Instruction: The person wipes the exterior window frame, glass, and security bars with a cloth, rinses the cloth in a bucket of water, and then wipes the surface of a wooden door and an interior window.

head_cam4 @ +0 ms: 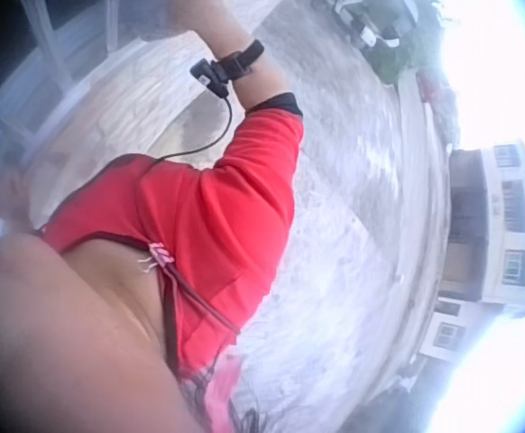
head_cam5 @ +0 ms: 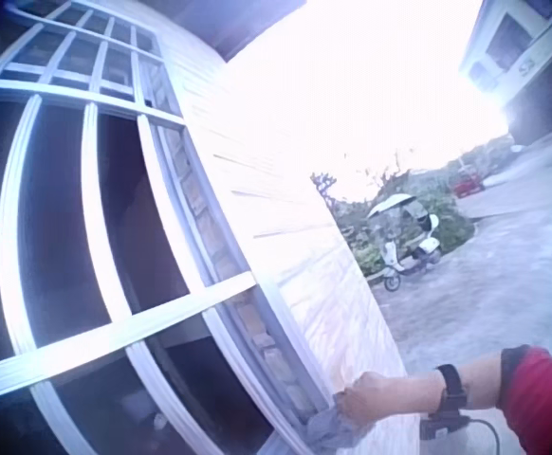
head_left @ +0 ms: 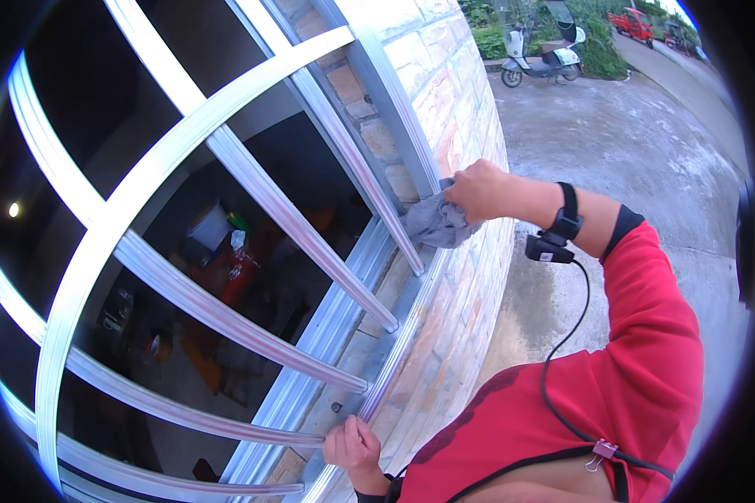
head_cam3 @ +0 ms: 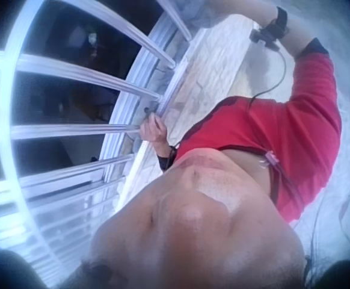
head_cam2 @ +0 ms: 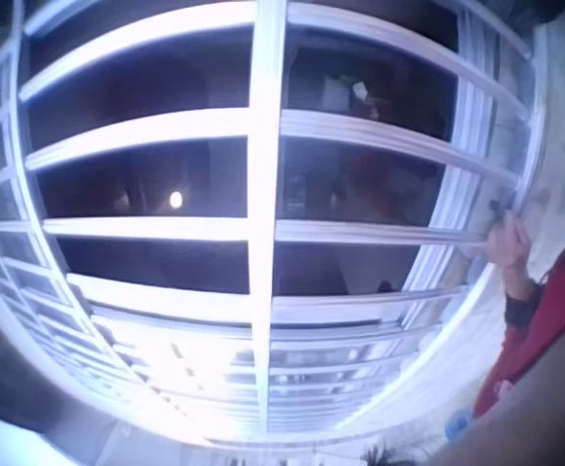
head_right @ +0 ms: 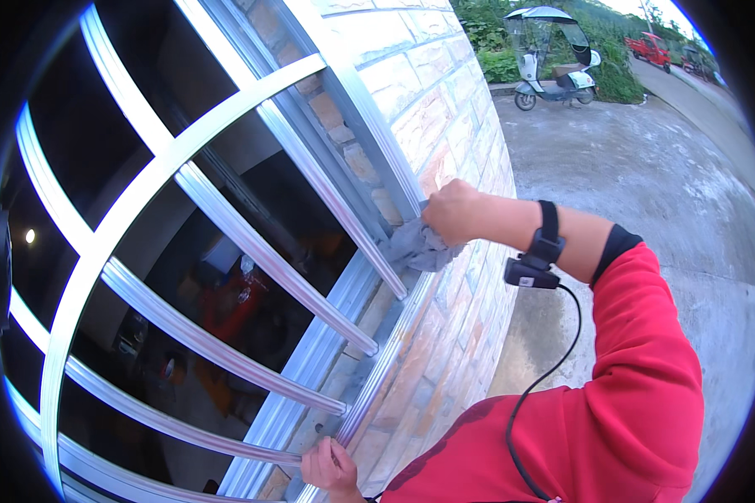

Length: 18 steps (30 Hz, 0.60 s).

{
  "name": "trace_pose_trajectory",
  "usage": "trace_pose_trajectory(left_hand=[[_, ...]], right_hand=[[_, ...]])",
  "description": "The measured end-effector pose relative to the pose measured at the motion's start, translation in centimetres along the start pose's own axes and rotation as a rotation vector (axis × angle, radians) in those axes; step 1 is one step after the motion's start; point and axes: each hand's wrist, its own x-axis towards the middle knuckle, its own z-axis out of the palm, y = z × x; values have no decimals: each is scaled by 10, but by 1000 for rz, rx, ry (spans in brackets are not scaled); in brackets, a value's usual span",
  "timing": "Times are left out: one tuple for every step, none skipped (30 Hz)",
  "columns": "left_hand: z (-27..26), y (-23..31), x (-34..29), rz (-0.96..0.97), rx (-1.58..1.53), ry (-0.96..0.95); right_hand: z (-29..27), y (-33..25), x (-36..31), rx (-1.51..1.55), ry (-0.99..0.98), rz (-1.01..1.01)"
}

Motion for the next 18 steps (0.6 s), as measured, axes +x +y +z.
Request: trace_pose_trajectory(left_hand=[[-2, 1, 2, -19, -50, 6], [-3, 3, 2, -88, -115, 23], [-7, 4, 7, -85, -119, 41], [-12, 9, 11, -136, -174, 33], [-14, 14, 15, -188, -225, 25], [-14, 18, 15, -242, -257, -23], [-17, 23, 14, -253, -250, -11], [-21, 27, 15, -236, -216, -34], [-25, 33, 15, -224, -170, -58], [-35, 33, -4, -245, -151, -160], [-45, 44, -9, -262, -132, -134], [-57, 59, -6, -333, -11, -130], [-64, 74, -4, -402, 103, -122], [-69, 88, -11, -489, 130, -115], [-65, 97, -32, -570, 165, -104], [-66, 109, -46, -595, 191, -84], [-67, 123, -56, -643, 256, -74], [-71, 136, -62, -688, 328, -69]], right_hand=[[-8, 12, -11, 70, 23, 44], [-13, 22, -16, 59, 35, 55], [-18, 32, -19, 177, 245, 93], [-26, 41, -26, 290, 451, 128], [-38, 45, -26, 367, 605, 185], [-49, 52, -20, 368, 823, 173], [-65, 55, -10, 407, 954, 161], [-81, 60, -1, 405, 1120, 120], [-96, 62, 12, 430, 1260, 97], [-113, 67, 26, 456, 1351, 69], [-127, 69, 43, 458, 1367, 33], [-136, 74, 63, 475, 1467, 69], [-142, 81, 79, 487, 1570, 110], [-138, 81, 99, 491, 1583, 168], [-115, 71, 119, 505, 1600, 227], [-95, 52, 129, 546, 1539, 238], [-74, 42, 124, 544, 1503, 241], [-51, 34, 119, 526, 1491, 190]])
